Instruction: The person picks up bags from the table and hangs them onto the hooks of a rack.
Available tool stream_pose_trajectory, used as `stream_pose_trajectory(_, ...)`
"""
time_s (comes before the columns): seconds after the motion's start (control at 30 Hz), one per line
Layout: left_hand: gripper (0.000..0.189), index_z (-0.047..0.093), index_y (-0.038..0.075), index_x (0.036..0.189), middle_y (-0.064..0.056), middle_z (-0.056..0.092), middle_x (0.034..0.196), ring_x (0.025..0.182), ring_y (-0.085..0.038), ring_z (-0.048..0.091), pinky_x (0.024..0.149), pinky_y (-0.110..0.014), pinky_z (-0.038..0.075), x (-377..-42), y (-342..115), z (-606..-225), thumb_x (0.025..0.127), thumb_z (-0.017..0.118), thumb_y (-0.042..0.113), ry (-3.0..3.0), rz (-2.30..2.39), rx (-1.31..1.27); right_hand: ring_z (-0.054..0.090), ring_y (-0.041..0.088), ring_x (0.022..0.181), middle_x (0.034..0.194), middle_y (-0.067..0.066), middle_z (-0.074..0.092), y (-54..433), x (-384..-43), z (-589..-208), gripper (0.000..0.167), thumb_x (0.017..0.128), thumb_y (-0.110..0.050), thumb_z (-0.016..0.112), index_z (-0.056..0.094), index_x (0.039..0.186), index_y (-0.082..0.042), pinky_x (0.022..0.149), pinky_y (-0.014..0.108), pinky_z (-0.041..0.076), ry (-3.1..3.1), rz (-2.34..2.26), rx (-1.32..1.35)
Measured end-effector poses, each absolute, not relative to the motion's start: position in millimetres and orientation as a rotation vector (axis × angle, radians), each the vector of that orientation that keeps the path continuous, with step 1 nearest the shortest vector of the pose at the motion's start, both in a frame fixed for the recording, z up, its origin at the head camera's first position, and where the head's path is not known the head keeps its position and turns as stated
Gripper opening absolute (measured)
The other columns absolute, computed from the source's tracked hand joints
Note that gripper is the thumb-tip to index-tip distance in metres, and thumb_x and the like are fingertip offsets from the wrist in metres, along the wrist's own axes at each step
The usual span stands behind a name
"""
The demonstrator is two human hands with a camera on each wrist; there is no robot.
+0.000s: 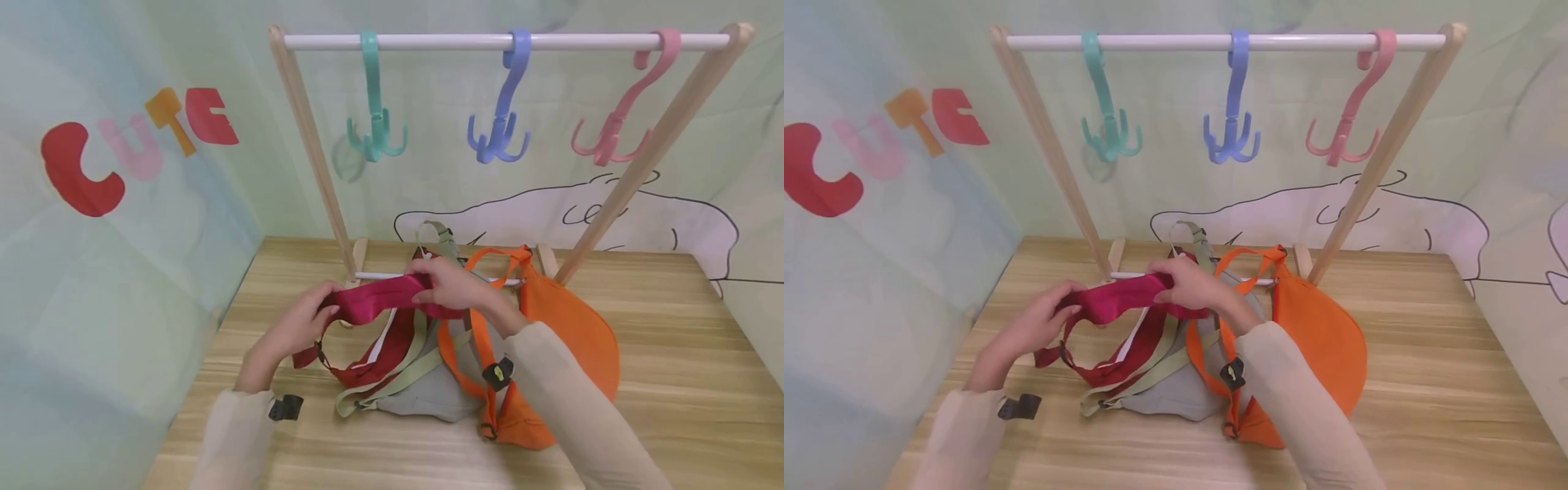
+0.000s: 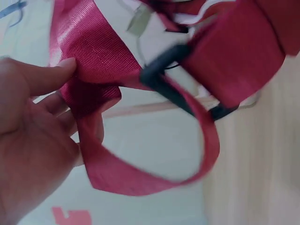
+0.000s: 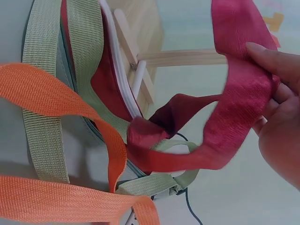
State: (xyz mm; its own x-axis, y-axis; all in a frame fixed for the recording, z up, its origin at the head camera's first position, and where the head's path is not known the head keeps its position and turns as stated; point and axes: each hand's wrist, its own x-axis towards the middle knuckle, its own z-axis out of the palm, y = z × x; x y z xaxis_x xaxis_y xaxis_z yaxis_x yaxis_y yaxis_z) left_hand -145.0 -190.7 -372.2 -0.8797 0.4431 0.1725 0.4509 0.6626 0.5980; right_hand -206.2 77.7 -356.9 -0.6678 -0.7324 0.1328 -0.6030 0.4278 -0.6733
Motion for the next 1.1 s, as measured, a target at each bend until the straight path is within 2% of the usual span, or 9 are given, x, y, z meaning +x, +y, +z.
stream_pose_trajectory(0.23,0.020,0.054,-0.002,0.106,-0.011,0.056,0.098,0.088,-0.022,0.054,0.076,-0.039,0.046,-145.2,-179.6,-396.3,0.087,0.054,-0.007,-2.827,-1.075,-0.829,0.047,0.017,0.073,0.074,-0.002,0.053,78.4,-205.3,-357.4,0.016,0.077,-0.002,0.070,0.060,0.089,-0.004,0.065,0.028,0.040,2.467,-1.119,-1.138)
stream_pose_trajectory(0.4,0.018,0.055,-0.002,0.101,-0.007,0.055,0.087,0.077,-0.019,0.051,0.068,-0.035,0.045,-145.9,-172.8,-404.1,0.084,0.061,-0.003,-2.796,-1.071,-0.805,0.050,0.018,0.077,0.079,0.000,0.059,78.5,-206.3,-362.3,0.018,0.078,-0.003,0.071,0.059,0.092,-0.003,0.068,0.029,0.043,2.417,-1.182,-1.057)
stream_pose_trajectory(0.53,0.015,0.056,-0.001,0.099,-0.006,0.054,0.082,0.070,-0.017,0.049,0.062,-0.031,0.043,-146.9,-170.3,-406.0,0.085,0.061,-0.001,-2.806,-1.078,-0.743,0.054,0.017,0.078,0.085,0.003,0.064,79.4,-208.0,-363.4,0.023,0.078,-0.002,0.070,0.057,0.096,-0.001,0.071,0.030,0.045,2.373,-1.260,-1.049)
stream_pose_trajectory(0.8,0.017,0.055,-0.005,0.104,-0.012,0.059,0.089,0.078,-0.021,0.055,0.068,-0.035,0.047,-150.0,-173.2,-375.7,0.087,0.057,-0.002,-2.775,-1.100,-0.776,0.055,0.018,0.077,0.087,0.005,0.063,88.3,-211.5,-347.4,0.027,0.077,-0.003,0.072,0.058,0.100,-0.003,0.070,0.031,0.047,2.377,-1.228,-1.016)
stream_pose_trajectory(0.97,0.012,0.055,-0.004,0.100,-0.010,0.058,0.084,0.072,-0.019,0.052,0.065,-0.033,0.045,-154.7,-175.7,-354.5,0.088,0.056,-0.001,-2.791,-1.045,-0.792,0.055,0.019,0.080,0.091,0.005,0.063,93.7,-214.2,-334.8,0.035,0.077,-0.006,0.073,0.058,0.108,-0.003,0.070,0.031,0.047,2.415,-1.146,-1.038)
stream_pose_trajectory(1.1,0.013,0.055,-0.003,0.101,-0.009,0.058,0.084,0.073,-0.020,0.052,0.066,-0.034,0.044,-157.8,-177.6,-343.1,0.089,0.055,0.000,-2.788,-1.039,-0.789,0.053,0.019,0.083,0.091,0.004,0.060,98.8,-216.3,-330.4,0.037,0.075,-0.006,0.074,0.058,0.108,-0.003,0.071,0.031,0.046,2.447,-1.126,-1.083)
